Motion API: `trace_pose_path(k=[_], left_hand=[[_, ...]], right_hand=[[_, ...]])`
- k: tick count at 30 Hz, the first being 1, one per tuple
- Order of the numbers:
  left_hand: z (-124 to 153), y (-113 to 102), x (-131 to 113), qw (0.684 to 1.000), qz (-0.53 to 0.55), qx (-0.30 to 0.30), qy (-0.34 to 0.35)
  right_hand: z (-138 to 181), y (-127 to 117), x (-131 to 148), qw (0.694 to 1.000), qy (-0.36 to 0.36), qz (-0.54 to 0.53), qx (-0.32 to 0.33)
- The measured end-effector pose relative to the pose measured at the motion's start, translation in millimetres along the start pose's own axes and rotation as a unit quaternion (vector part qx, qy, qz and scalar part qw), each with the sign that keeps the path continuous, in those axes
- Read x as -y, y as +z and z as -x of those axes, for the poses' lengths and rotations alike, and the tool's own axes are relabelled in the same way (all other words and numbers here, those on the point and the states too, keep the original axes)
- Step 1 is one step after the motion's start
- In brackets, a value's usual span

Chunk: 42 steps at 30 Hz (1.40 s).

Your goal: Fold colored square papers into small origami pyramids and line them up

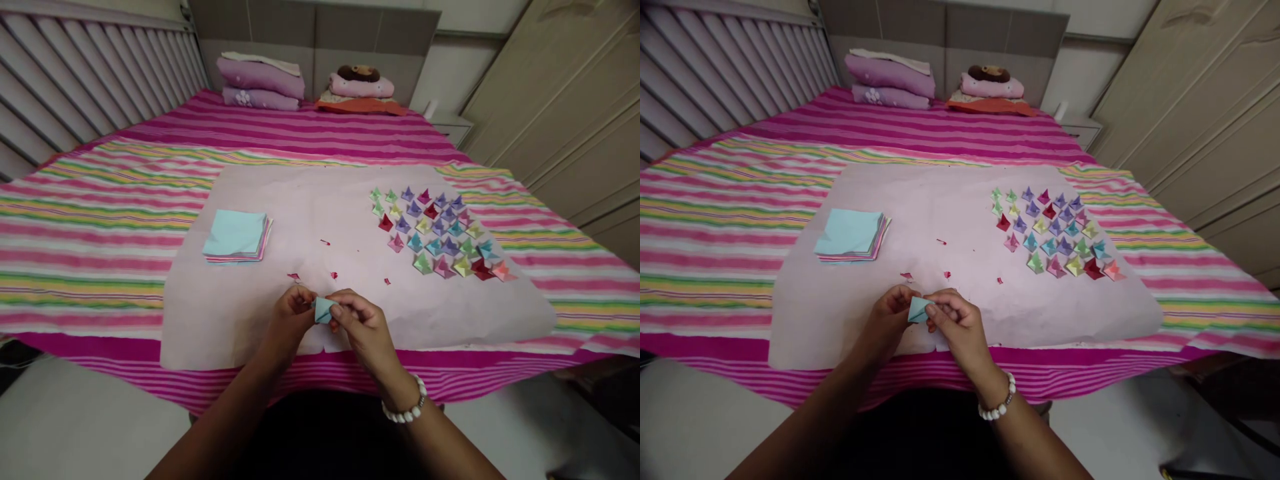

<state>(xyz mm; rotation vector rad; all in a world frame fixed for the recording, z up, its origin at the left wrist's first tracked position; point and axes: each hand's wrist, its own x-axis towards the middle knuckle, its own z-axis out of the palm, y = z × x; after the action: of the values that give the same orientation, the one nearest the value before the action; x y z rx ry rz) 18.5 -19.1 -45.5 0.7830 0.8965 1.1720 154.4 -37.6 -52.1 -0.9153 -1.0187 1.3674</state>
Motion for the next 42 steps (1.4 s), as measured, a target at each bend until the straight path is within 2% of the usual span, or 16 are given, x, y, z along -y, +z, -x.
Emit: trace_pose_path(k=[2, 4, 7, 10, 12, 15, 19, 22, 27, 32, 35, 39, 42], left_hand=[[1, 1, -1, 0.998, -0.022, -0.041, 0.034], [4, 1, -2, 0.993, -0.069, -0.05, 0.076], [10, 0, 1, 0.983, -0.138, -0.012, 0.124], [11, -2, 4, 0.979, -0.143, 0.023, 0.145], [10, -4, 4, 0.98, -0.147, 0.013, 0.133], [7, -6, -5, 0.986, -0.151, 0.0, 0.07], [7, -8, -20, 0.988, -0.136, 0.07, -0.009], [8, -9, -25, 0.988, -0.132, 0.073, -0.032], [10, -11, -22, 0.99, -0.109, 0.055, -0.075], [12, -15, -22, 0.978, -0.087, 0.125, -0.143], [11, -17, -23, 0.976, -0.125, 0.118, -0.136], [10, -14, -21, 0.977, -0.19, 0.078, -0.06], [8, -11, -18, 0.98, -0.194, 0.048, -0.022]], right_hand=[[-1, 2, -1, 0.998, 0.033, -0.048, -0.027], [-3, 5, -2, 0.993, 0.057, -0.084, -0.059], [-3, 9, -3, 0.987, 0.069, -0.11, -0.092], [-2, 10, -2, 0.987, 0.065, -0.105, -0.101], [-2, 8, -2, 0.991, 0.06, -0.084, -0.082], [-4, -2, 2, 0.998, 0.038, -0.042, -0.042], [-9, -15, 11, 0.999, 0.019, 0.017, 0.035], [-9, -17, 18, 0.994, 0.041, 0.046, 0.09], [-8, -14, 20, 0.993, 0.065, 0.035, 0.096], [-8, -17, 17, 0.991, 0.089, -0.021, 0.096], [-7, -19, 15, 0.99, 0.098, -0.039, 0.094], [-8, -19, 12, 0.991, 0.079, -0.023, 0.101], [-8, -16, 11, 0.991, 0.064, -0.004, 0.117]])
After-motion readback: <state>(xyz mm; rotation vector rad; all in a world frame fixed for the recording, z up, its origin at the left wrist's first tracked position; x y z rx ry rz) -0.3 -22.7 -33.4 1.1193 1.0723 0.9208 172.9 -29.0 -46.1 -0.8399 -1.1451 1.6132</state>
